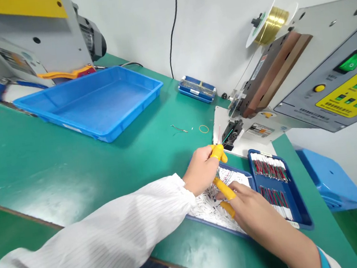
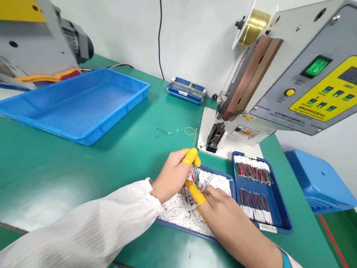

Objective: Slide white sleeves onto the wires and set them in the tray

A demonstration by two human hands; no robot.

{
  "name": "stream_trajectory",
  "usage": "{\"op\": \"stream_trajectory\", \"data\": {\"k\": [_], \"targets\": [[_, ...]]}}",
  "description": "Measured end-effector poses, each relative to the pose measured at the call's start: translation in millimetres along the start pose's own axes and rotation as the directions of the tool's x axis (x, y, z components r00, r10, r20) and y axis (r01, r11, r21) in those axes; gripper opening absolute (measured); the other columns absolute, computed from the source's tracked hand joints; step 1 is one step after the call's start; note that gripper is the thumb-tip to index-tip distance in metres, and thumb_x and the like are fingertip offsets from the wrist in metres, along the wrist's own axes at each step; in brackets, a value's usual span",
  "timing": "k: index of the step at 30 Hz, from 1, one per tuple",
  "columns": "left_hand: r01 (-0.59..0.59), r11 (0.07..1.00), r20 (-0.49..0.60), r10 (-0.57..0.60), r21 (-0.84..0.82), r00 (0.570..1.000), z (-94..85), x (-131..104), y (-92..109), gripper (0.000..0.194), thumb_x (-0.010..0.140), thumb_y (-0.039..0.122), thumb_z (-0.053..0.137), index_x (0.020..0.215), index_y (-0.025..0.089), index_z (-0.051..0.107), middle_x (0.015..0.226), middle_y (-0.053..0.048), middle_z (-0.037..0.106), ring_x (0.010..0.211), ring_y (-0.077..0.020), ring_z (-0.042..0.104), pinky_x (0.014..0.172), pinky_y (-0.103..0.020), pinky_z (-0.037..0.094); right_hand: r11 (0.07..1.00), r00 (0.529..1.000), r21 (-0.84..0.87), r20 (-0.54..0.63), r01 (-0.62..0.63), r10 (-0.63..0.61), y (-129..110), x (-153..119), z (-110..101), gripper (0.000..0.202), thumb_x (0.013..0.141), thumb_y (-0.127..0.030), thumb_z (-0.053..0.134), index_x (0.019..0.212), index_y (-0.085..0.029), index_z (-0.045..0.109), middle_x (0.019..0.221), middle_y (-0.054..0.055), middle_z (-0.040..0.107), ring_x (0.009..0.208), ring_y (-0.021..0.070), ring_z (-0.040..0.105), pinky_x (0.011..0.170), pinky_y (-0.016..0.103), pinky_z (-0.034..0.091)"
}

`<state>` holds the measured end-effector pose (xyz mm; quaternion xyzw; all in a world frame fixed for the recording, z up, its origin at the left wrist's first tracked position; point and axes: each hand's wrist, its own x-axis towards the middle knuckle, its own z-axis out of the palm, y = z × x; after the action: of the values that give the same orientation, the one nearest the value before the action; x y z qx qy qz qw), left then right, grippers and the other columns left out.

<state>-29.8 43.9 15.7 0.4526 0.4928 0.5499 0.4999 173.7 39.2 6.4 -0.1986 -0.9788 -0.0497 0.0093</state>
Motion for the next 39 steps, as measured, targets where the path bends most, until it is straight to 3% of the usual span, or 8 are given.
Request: {"op": "stream_trajectory", "data": {"k": [8,15,19,22,24,27,30,39], "targets": [[0.008,1.0,0.023,-0.008,0.006,1.0,2.0,-2.7,0.1,0.022,0.076,0.012,0.044,0.079,0.015,0.066,0.064,0.003,0.051,0.06,-0.0108,0.042,0.06,-0.024,0.031,0.971,0.988,-0.192,-0.023,0.144,-0.151,-4.3,12.9,-20.0,0.022,0.079,-0.003,0.075,0.073,-0.019,0.062,0.067,0.005,0.066,0.072,0.0253,0.065,0.056,0.037,0.05],[0.007,1.0,0.058,-0.005,-0.029,0.998,4.5,-3.7,-1.5,0.02,0.075,0.011,0.044,0.079,0.015,0.064,0.06,0.004,0.045,0.056,-0.0099,0.037,0.058,-0.024,0.028,0.974,0.984,-0.134,0.033,0.18,-0.178,-3.3,6.6,-20.0,0.011,0.085,-0.003,0.068,0.087,-0.014,0.067,0.076,0.008,0.068,0.07,0.0274,0.064,0.057,0.041,0.055],[0.016,0.999,0.07,-0.013,-0.047,0.997,5.1,-3.3,-6.5,0.023,0.079,0.012,0.045,0.084,0.015,0.067,0.061,0.004,0.044,0.055,-0.0094,0.038,0.056,-0.023,0.028,0.985,0.994,0.131,-0.004,0.108,-0.108,10.6,-7.3,-10.6,0.034,0.097,-0.005,0.052,0.13,-0.012,0.06,0.108,0.014,0.072,0.092,0.0284,0.069,0.08,0.045,0.061],[0.031,0.999,0.091,-0.027,-0.042,0.995,6.1,-4.3,-8.6,0.022,0.083,0.016,0.047,0.089,0.015,0.069,0.063,0.004,0.046,0.056,-0.0089,0.039,0.054,-0.023,0.029,0.857,0.988,0.514,-0.11,-0.034,0.105,28.9,-16.7,-6.9,0.036,0.103,-0.012,0.051,0.137,-0.023,0.056,0.121,0.01,0.07,0.107,0.0228,0.068,0.092,0.04,0.059],[0.049,0.998,0.123,-0.045,-0.033,0.991,8.0,-6.7,-8.3,0.022,0.089,0.023,0.05,0.092,0.015,0.07,0.063,0.004,0.047,0.055,-0.0085,0.038,0.052,-0.022,0.028,0.659,0.907,0.743,-0.191,-0.116,0.375,37.8,-19.6,-4.6,0.029,0.101,-0.018,0.059,0.128,-0.027,0.062,0.111,0.006,0.072,0.098,0.0192,0.069,0.087,0.034,0.059],[0.109,0.994,0.224,-0.106,0.0,0.969,11.9,-12.7,-7.2,0.03,0.095,0.034,0.05,0.097,0.014,0.071,0.057,0.005,0.046,0.051,-0.0086,0.037,0.051,-0.023,0.027,0.29,0.621,0.956,-0.199,-0.048,0.758,40.6,-16.8,2.1,0.022,0.094,-0.022,0.071,0.115,-0.027,0.069,0.099,0.002,0.073,0.089,0.0158,0.07,0.083,0.028,0.058],[0.18,0.981,0.326,-0.192,0.065,0.926,15.1,-19.8,-8.4,0.03,0.095,0.03,0.047,0.1,0.012,0.071,0.05,0.005,0.05,0.047,-0.009,0.039,0.051,-0.023,0.029,0.057,0.397,0.995,-0.086,0.085,0.914,36.6,-8.6,9.4,0.027,0.083,-0.02,0.08,0.108,-0.027,0.073,0.098,0.001,0.076,0.088,0.0143,0.071,0.084,0.026,0.057],[0.299,0.93,0.366,-0.36,0.213,0.858,20.9,-32.5,-17.7,0.022,0.093,0.021,0.045,0.094,0.016,0.066,0.052,0.005,0.053,0.05,-0.009,0.041,0.056,-0.022,0.034,0.02,0.386,0.96,-0.131,0.28,0.913,27.7,-10.1,6.2,0.024,0.088,-0.02,0.078,0.112,-0.026,0.076,0.09,0.001,0.073,0.081,0.0134,0.069,0.079,0.029,0.059]]}}
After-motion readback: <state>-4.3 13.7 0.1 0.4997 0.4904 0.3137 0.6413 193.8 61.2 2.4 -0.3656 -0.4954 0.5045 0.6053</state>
